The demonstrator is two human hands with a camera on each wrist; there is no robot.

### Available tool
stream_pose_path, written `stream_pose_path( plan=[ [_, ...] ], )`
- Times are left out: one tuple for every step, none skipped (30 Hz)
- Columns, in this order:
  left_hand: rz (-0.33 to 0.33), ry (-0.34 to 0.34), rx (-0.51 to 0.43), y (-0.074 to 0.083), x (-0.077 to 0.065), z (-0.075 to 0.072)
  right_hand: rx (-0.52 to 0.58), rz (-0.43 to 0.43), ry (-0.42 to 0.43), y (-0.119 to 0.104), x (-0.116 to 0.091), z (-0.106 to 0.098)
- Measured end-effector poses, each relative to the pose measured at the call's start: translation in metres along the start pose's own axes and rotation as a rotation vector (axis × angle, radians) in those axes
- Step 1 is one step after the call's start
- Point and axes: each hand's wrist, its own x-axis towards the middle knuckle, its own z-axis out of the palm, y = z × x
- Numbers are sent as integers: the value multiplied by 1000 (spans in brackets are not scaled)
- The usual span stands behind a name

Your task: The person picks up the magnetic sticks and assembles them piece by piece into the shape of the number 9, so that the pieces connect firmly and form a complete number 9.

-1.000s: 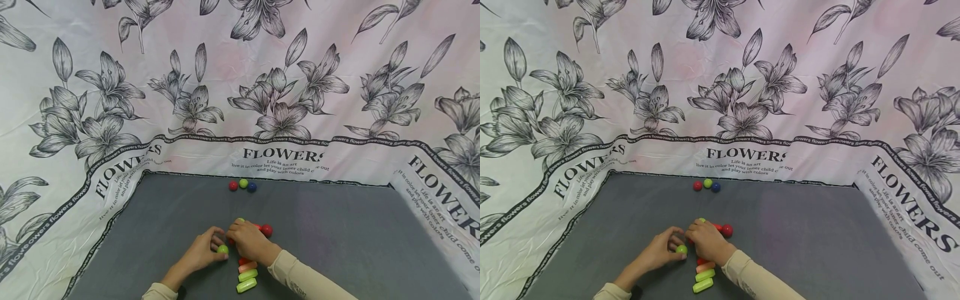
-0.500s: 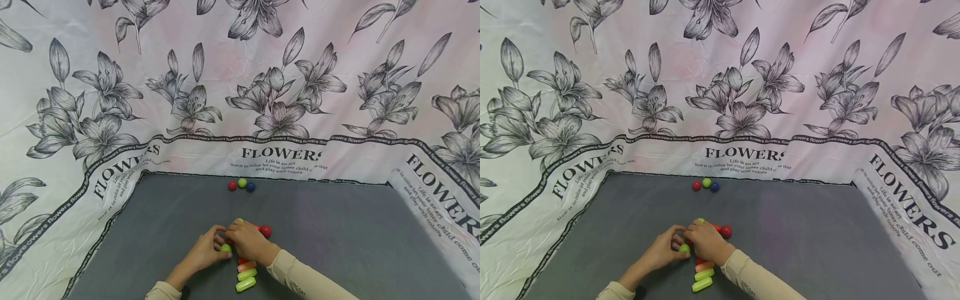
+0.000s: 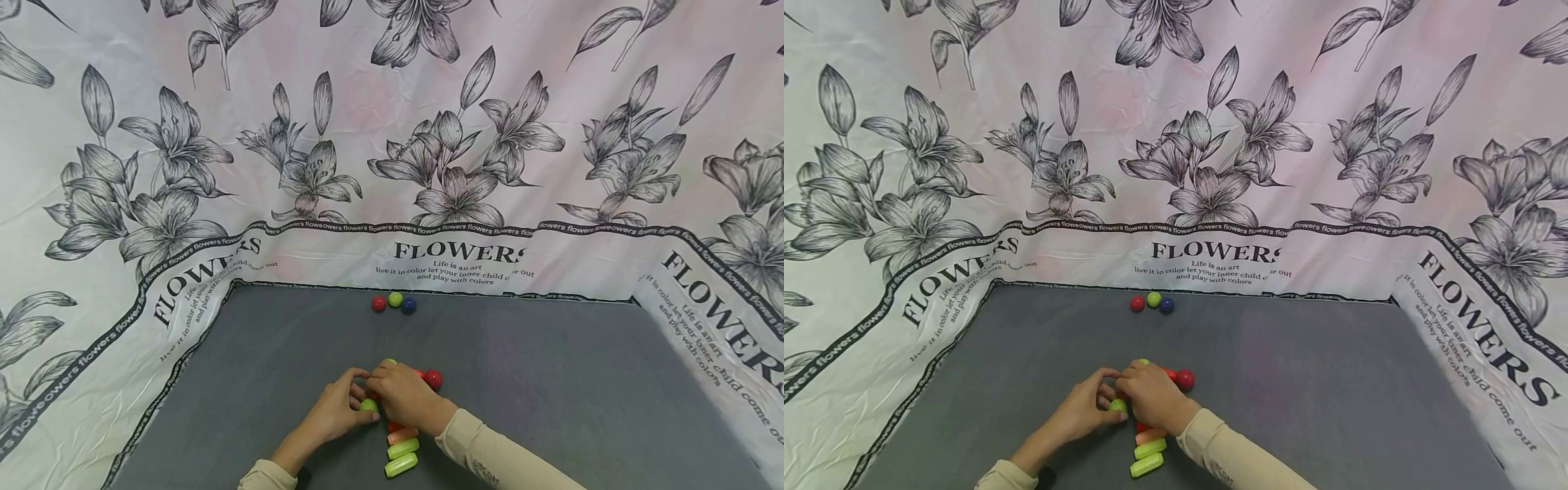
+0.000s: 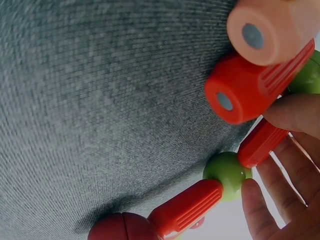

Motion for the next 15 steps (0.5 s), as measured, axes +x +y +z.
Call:
stream_pose_path(
  plan=[
    [-1, 1, 4, 0, 0, 0, 0, -2, 4, 0, 0, 0],
    [-1, 2, 5, 0, 0, 1, -1, -4, 7, 0, 0, 0],
    [-2, 3, 7, 0, 0, 1, -3, -7, 10, 0, 0, 0],
    [-1, 4, 8, 0, 0, 1, -3, -9, 12, 0, 0, 0],
    [0, 5, 10, 1, 0, 1, -1, -10, 13, 0, 0, 0],
    [2, 6, 10, 1, 0, 2, -1, -12, 14, 1, 0, 0],
    [4, 7, 11, 1, 0, 2, -2, -13, 15, 1, 0, -1],
    [5, 7, 8, 1, 0, 2, 1, -11, 13, 1, 0, -1],
    [7, 7, 7, 2, -1, 2, 5, -7, 9, 1, 0, -2],
    [8, 7, 5, 2, -1, 1, 6, 0, 8, 1, -1, -3],
    [8, 6, 3, 3, -1, 1, 17, 7, 10, 2, -2, -5],
    [8, 5, 4, 3, 0, 1, 22, 16, 15, 3, -3, -8],
    [6, 4, 5, 3, 0, 2, 23, 26, 26, 5, -5, -10],
    [4, 3, 3, 3, 0, 2, 34, 36, 46, 8, -8, -14],
    [3, 3, 3, 3, 0, 2, 38, 50, 70, 12, -10, -17]
  ],
)
